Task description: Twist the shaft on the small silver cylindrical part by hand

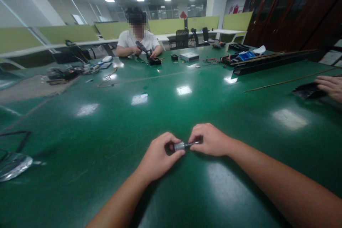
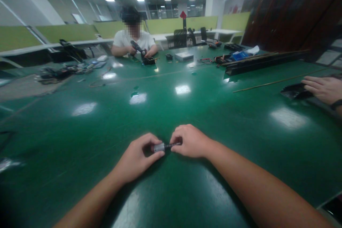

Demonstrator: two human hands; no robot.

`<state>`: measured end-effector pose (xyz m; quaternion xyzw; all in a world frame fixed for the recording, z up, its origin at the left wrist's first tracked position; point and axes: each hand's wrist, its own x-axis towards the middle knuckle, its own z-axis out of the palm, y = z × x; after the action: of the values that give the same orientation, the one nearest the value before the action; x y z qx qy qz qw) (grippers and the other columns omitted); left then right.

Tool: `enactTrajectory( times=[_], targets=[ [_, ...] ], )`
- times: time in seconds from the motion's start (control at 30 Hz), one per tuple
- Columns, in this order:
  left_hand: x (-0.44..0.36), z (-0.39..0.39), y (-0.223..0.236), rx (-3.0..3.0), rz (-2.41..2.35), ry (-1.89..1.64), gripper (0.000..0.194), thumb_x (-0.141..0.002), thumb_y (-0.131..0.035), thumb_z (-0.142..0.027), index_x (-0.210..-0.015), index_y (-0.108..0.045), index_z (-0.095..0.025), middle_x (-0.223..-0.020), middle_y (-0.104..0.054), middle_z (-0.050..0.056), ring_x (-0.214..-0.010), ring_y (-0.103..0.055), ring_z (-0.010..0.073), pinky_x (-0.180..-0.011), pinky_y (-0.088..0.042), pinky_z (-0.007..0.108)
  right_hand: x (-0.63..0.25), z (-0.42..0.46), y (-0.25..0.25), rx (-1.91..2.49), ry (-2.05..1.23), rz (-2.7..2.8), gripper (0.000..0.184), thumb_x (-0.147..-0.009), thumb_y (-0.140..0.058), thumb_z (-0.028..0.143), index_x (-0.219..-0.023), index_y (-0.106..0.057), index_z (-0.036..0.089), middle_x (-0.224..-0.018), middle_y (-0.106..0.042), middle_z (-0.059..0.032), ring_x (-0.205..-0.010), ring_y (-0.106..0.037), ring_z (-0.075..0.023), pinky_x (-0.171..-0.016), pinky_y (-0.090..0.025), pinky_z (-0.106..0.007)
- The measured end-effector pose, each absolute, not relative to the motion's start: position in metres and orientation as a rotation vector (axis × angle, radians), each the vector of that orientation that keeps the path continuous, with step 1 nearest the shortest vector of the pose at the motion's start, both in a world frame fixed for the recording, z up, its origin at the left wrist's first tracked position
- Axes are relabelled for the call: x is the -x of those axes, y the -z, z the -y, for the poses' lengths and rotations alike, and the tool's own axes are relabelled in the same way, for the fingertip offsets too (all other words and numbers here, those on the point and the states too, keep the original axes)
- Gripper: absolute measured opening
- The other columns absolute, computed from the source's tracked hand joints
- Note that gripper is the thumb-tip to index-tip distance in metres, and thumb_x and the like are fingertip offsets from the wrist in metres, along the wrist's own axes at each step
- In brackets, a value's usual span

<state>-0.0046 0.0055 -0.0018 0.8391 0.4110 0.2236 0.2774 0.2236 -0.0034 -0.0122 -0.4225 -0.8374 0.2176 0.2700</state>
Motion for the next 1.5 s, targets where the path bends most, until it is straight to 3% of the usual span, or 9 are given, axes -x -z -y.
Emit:
enactTrajectory(
  times=[1.5],
  targets=[
    [0.008,-0.005,0.001,-2.236,-1.098,-0.594,0.014,-0.08,-0.07,-0.028,-0.086,-0.063,-0.018,-0.082,-0.063,0.002,-0.075,-0.059,0.0175,-0.069,-0.046,0.029,-0.252,-0.002,0.004,1.309,-0.791,2.234,0.009,-0.071,-0.076,0.02,-0.079,-0.075,0.018,-0.077,-0.069,-0.001,-0.071,-0.062,-0.0137,-0.064,-0.045,-0.023]
  ],
)
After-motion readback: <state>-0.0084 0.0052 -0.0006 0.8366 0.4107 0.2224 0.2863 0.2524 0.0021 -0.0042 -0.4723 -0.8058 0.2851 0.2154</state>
